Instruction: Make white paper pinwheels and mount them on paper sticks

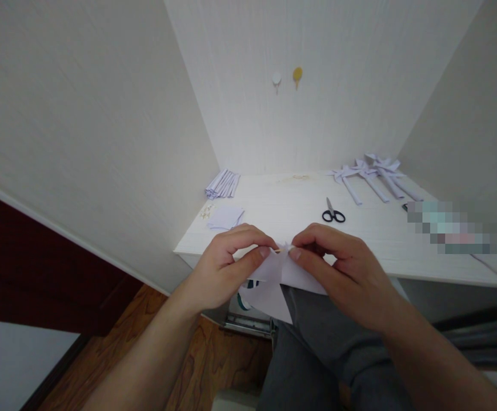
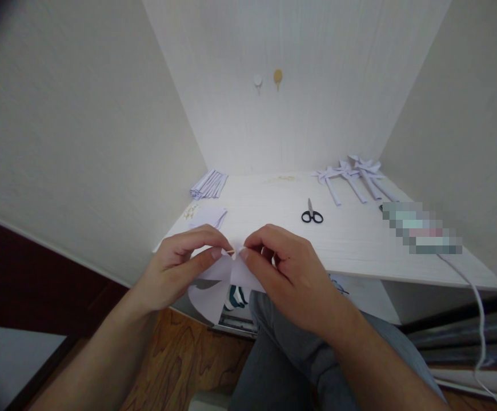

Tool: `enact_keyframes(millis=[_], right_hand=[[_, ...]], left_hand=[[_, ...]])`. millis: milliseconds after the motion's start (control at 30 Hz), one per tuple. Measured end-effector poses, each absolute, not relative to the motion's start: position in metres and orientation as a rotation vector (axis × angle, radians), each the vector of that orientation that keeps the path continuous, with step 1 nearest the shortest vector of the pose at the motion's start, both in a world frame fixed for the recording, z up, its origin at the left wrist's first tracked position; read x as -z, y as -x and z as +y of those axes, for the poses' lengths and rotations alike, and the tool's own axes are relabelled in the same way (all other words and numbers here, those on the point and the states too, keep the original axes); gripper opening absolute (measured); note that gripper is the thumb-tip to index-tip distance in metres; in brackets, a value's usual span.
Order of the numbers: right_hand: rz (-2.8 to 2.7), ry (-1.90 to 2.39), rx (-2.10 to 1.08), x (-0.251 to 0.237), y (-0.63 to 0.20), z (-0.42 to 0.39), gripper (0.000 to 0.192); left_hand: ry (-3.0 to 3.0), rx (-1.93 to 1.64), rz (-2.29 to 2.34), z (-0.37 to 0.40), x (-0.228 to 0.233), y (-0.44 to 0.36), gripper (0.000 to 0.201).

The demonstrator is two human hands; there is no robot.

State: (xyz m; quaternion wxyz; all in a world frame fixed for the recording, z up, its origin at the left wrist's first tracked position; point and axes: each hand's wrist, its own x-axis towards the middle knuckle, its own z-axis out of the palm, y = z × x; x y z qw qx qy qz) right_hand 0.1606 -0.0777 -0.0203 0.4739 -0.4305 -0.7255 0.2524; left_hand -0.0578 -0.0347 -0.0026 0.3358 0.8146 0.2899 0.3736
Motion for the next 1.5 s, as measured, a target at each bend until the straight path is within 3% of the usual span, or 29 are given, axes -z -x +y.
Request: enact_keyframes(millis=[300, 567, 1100, 1500], right_hand=[[-1.749, 1.035, -0.855, 0.0192, -0.1621, -0.0767, 0.013], [-1.774, 1.043, -0.715, 0.0208, -0.1601, -0.076, 0.011], [-1.773, 1.077, -0.647, 0.0229, -0.1592, -0.0732, 0.012], [-1.862, 1.122, -0.497, 0.025, -0.1553, -0.0757, 0.009]], left_hand=[[-2.139, -0.939, 0.761, -0.0368, -0.0029, 0.0594, 0.014], [-2.058, -1.075, 0.824, -0.0362, 0.0042, 0.0575, 0.006], [-2.327, -1.14, 0.82, -0.0357, 0.0033, 0.0562, 0.017], [-2.413, -1.085, 0.824, -0.0373, 0.0042, 0.054, 0.014]])
